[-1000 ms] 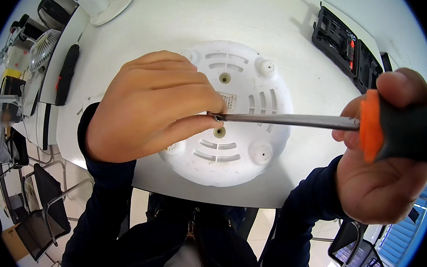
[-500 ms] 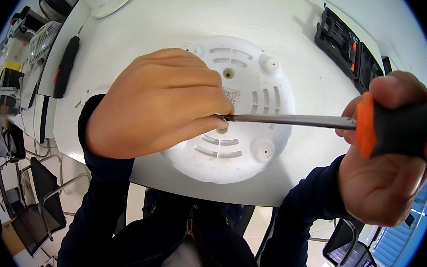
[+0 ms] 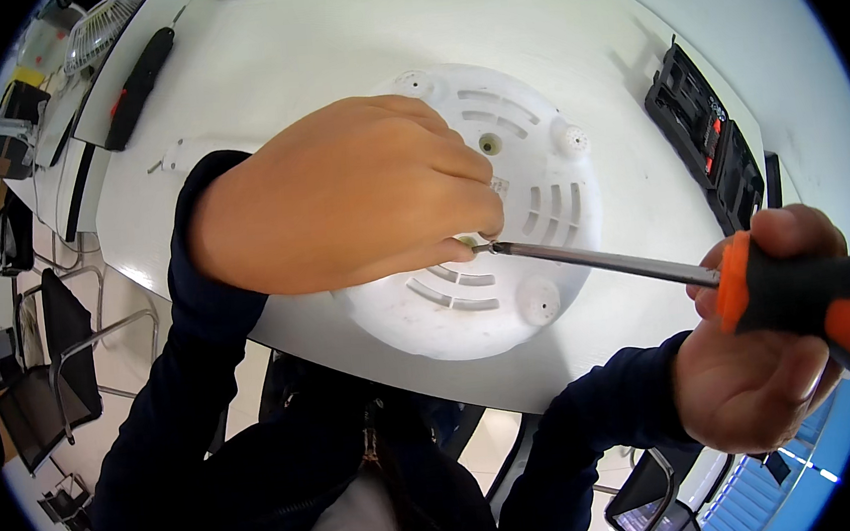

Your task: The person uses a screwdriver to tighten screws on a white plastic fan base and then on the fan head. They handle screws and the screwdriver throughout the task, working at a white table in an office-like room.

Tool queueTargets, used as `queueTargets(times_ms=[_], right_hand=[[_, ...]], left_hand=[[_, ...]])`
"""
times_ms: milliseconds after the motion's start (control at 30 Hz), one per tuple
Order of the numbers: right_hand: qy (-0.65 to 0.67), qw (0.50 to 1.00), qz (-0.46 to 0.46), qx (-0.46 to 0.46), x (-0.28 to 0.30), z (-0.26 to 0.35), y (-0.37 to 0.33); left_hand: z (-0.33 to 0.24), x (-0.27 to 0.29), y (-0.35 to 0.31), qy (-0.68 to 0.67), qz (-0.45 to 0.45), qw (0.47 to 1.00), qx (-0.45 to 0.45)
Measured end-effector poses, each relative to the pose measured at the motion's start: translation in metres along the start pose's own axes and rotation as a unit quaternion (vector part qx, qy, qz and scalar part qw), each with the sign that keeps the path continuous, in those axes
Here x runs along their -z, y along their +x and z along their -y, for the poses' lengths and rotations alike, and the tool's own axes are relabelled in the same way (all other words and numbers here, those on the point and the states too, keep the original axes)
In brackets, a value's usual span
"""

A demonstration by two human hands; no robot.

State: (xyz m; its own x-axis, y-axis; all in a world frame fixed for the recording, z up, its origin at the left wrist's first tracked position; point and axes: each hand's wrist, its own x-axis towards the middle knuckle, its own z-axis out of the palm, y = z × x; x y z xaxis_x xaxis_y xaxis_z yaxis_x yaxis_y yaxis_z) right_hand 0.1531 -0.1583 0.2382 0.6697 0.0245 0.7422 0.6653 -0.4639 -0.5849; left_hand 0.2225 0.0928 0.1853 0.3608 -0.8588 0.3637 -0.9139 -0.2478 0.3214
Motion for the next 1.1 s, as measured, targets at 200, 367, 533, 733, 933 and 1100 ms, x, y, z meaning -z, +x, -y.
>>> queueTargets(times_ms=[200,367,533,733,933,1100], right_hand=[[-0.025,0.999,0.028,-0.007,-0.007,0.003,0.003],[-0.034,0.999,0.021,-0.014,-0.012,0.004,0.003],[-0.015,1.0,-0.001,0.006,-0.007,0.002,0.002],[0.074,0.997,-0.004,0.012,0.003,-0.001,-0.001],[0.112,0.993,-0.046,0.019,0.006,0.001,0.001],[0.142,0.988,-0.03,0.047,0.006,0.002,0.003]], left_hand=[[0.008,-0.011,0.0,-0.025,-0.115,0.992,-0.054],[0.008,-0.01,-0.002,-0.017,-0.1,0.994,-0.044],[0.004,-0.007,0.0,-0.043,-0.076,0.996,-0.029],[0.005,-0.003,0.003,0.0,-0.098,0.995,-0.025],[0.007,0.003,0.003,0.006,-0.134,0.99,-0.045],[0.007,0.002,-0.001,-0.017,-0.091,0.995,-0.033]])
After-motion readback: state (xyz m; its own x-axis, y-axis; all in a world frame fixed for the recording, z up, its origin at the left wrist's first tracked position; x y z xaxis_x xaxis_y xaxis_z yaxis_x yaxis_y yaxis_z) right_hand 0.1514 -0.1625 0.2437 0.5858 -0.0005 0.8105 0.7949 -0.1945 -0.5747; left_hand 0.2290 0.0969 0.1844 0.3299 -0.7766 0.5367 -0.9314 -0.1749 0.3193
